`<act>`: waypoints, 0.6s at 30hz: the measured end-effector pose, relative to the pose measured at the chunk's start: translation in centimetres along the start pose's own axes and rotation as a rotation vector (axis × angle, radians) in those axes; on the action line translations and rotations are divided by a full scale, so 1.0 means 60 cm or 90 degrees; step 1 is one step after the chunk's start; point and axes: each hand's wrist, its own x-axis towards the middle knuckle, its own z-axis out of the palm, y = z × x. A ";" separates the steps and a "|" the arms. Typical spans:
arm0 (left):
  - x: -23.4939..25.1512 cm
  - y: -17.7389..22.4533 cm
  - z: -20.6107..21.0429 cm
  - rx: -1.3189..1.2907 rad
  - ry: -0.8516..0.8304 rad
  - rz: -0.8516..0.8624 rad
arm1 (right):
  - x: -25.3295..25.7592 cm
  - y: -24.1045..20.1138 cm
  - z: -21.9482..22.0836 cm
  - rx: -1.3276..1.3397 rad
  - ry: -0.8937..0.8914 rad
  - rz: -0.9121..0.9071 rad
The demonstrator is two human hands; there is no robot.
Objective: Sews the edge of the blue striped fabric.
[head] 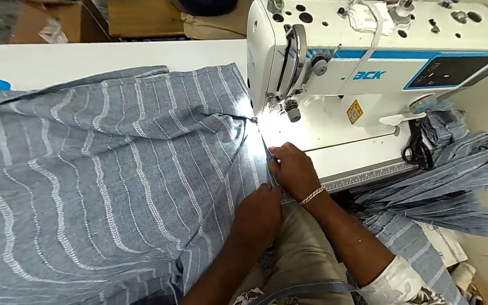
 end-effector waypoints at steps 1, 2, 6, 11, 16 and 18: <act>0.001 -0.002 -0.001 0.000 -0.009 0.011 | -0.001 0.001 -0.001 0.005 -0.001 -0.002; 0.001 -0.006 -0.008 -0.008 -0.023 0.030 | -0.001 0.001 -0.002 0.009 -0.002 -0.003; 0.017 -0.057 -0.085 -0.074 -0.106 0.078 | -0.004 0.003 -0.002 0.018 0.012 -0.021; 0.125 -0.124 -0.195 0.029 0.135 0.001 | 0.003 0.021 0.020 0.046 0.098 -0.067; 0.283 -0.190 -0.191 0.205 0.131 0.044 | 0.028 0.033 0.038 0.095 0.155 -0.089; 0.321 -0.221 -0.184 0.240 0.157 0.004 | 0.031 0.036 0.041 0.105 0.168 -0.090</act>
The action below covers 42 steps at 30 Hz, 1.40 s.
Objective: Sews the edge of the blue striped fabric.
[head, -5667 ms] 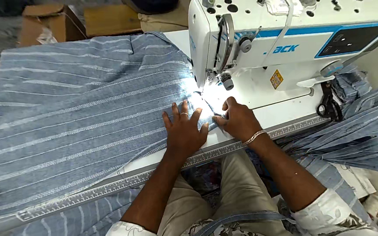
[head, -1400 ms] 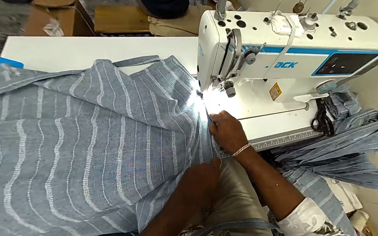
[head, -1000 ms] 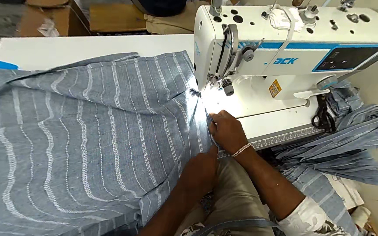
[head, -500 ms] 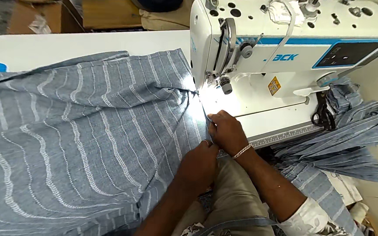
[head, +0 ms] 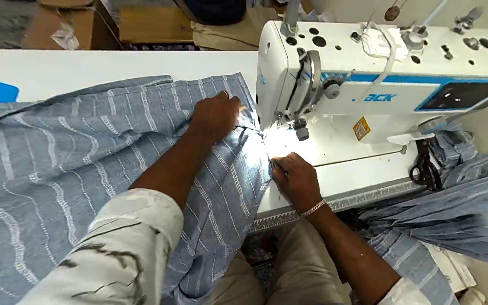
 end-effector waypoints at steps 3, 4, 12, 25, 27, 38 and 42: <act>0.058 -0.054 0.006 -0.037 0.024 -0.196 | -0.008 0.000 0.001 -0.006 0.003 0.006; 0.078 -0.073 0.005 -0.048 0.034 -0.238 | -0.015 -0.001 -0.005 -0.011 -0.011 0.002; 0.026 -0.270 -0.079 -0.411 0.356 -0.303 | -0.005 0.001 0.000 -0.020 0.004 0.032; -0.286 -0.444 -0.015 -0.126 0.100 -0.355 | -0.006 0.001 0.001 -0.039 0.011 -0.005; -0.195 -0.424 -0.060 -0.156 0.082 -0.308 | -0.008 -0.001 0.000 -0.039 0.009 0.013; 0.050 -0.025 -0.033 -0.079 -0.148 0.250 | -0.004 0.003 0.005 -0.030 0.018 0.015; 0.061 -0.137 -0.065 0.030 -0.085 0.200 | -0.004 0.000 0.004 -0.030 0.011 0.025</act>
